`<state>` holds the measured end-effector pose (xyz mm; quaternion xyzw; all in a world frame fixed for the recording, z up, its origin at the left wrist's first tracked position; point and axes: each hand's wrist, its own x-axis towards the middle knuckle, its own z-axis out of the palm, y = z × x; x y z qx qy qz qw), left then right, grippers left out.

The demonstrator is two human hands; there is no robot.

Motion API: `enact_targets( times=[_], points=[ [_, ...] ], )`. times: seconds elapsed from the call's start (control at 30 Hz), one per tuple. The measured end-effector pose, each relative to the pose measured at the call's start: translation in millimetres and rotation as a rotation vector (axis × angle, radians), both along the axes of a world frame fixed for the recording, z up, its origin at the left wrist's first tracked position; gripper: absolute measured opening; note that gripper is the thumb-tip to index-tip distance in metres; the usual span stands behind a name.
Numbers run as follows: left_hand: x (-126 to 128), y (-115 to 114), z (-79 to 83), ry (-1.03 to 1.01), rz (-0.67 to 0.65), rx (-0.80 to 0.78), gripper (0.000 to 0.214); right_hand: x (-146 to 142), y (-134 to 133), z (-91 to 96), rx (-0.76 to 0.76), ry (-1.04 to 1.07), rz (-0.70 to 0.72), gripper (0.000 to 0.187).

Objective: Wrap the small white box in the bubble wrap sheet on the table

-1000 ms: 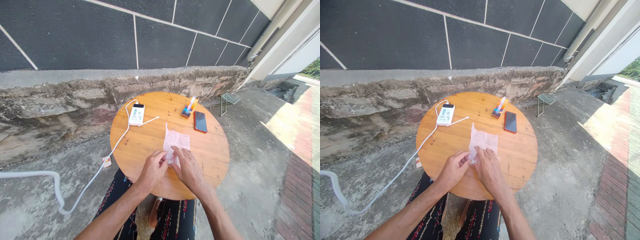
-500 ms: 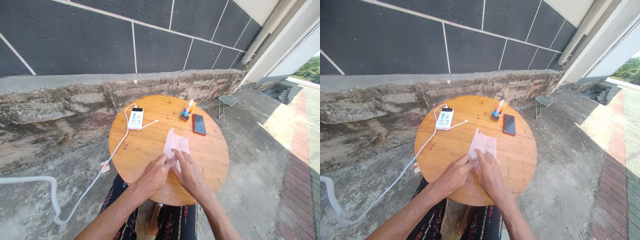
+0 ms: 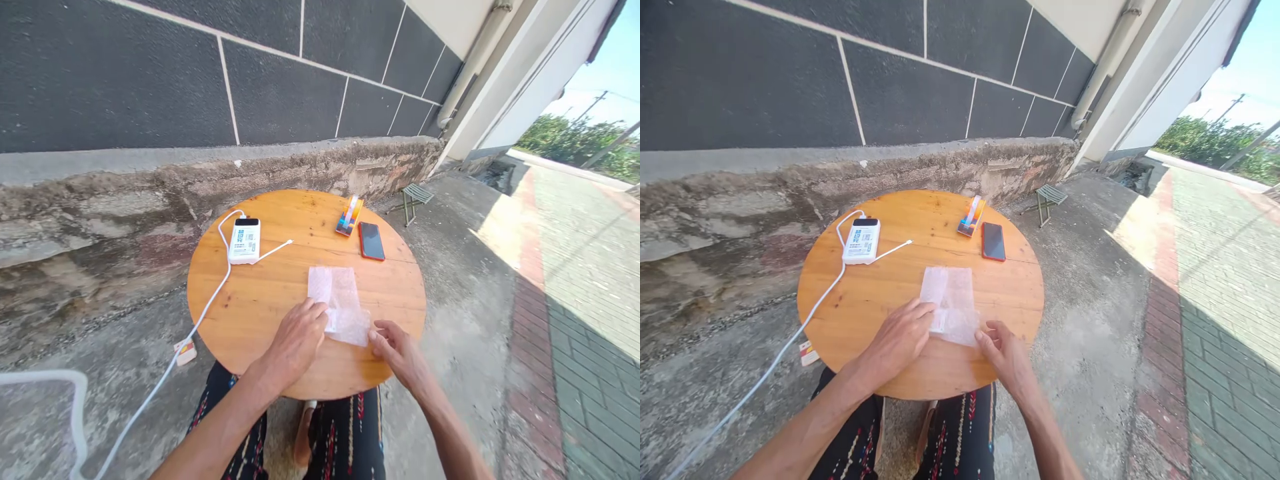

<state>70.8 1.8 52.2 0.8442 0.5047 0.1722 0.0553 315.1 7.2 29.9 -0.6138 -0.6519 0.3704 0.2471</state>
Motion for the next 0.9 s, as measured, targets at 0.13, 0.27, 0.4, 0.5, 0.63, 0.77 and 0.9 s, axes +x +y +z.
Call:
enact_targets(
  times=[0.13,0.27,0.4,0.5,0.63,0.77,0.9],
  points=[
    [-2,-3,-3.5,-0.085,-0.004,0.014,0.020,-26,3,-10.2,-0.033,0.136,-0.051,0.056],
    [-3,-5,-7.3,-0.153,-0.007,0.016,0.023,-48,7,-10.2,-0.027,0.296,-0.114,0.061],
    [-5,-6,-11.3,-0.203,-0.017,0.023,0.022,-54,9,-8.7,-0.057,0.380,-0.168,0.063],
    [-6,-6,-13.8,-0.227,-0.019,0.026,0.022,-55,13,-11.2,-0.049,0.326,-0.191,0.065],
    [-6,-6,-14.2,-0.227,-0.021,0.022,0.022,-58,20,-22.4,0.014,0.251,-0.157,0.062],
    [-6,-5,-11.8,-0.220,-0.041,0.011,0.024,-64,23,-28.6,0.138,0.139,-0.180,0.057],
    [-6,-5,-9.2,-0.199,-0.056,0.000,0.024,-75,24,-20.7,0.340,-0.071,-0.186,0.054]
  ],
)
